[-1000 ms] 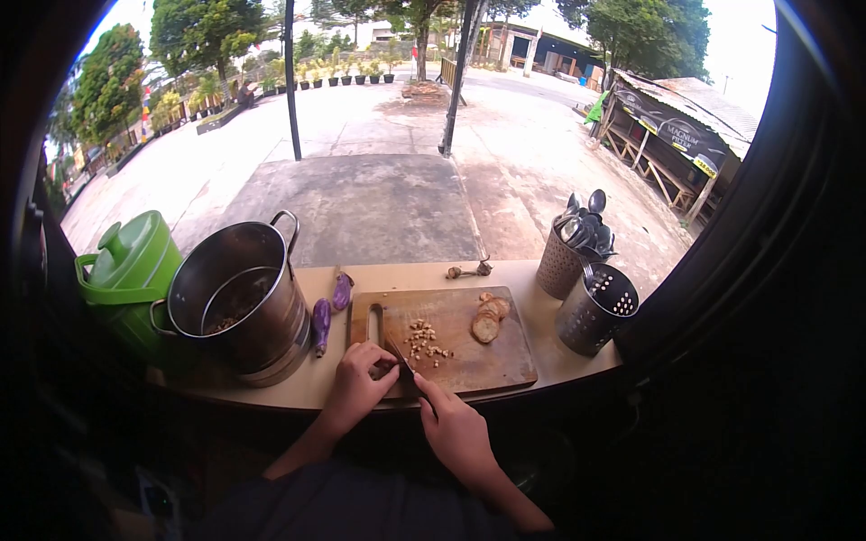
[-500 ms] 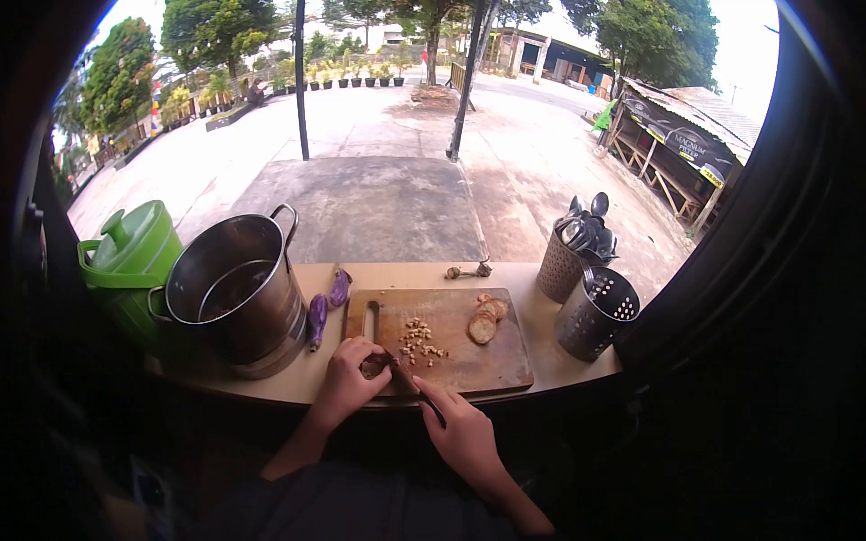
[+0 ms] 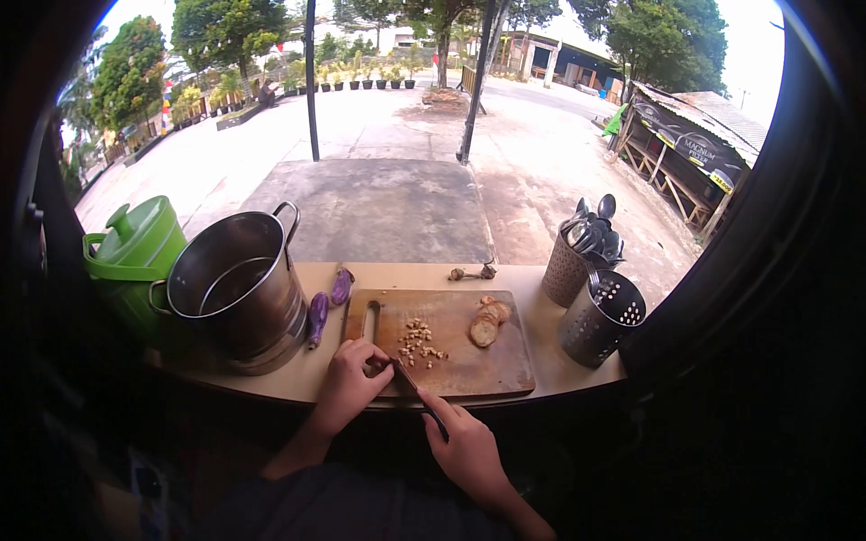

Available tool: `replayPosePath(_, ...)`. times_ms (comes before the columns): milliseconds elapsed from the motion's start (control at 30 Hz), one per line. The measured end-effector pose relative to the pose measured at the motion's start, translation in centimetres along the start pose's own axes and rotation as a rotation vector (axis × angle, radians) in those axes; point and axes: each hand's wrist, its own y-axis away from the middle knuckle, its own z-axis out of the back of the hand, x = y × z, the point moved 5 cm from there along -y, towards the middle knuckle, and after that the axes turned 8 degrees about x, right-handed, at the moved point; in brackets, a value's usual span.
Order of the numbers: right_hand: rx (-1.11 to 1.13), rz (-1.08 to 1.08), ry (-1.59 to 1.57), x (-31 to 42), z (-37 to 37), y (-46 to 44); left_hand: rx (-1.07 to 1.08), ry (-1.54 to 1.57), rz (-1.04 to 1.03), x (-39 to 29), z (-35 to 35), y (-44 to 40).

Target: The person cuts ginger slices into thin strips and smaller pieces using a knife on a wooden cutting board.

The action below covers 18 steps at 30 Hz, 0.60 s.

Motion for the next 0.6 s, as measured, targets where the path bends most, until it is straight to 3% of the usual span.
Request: replayPosePath(600,0.073,-0.039,0.077,0.7,-1.8,-4.3,-0.08,0.002,-0.08,0.7,-0.2,0.2)
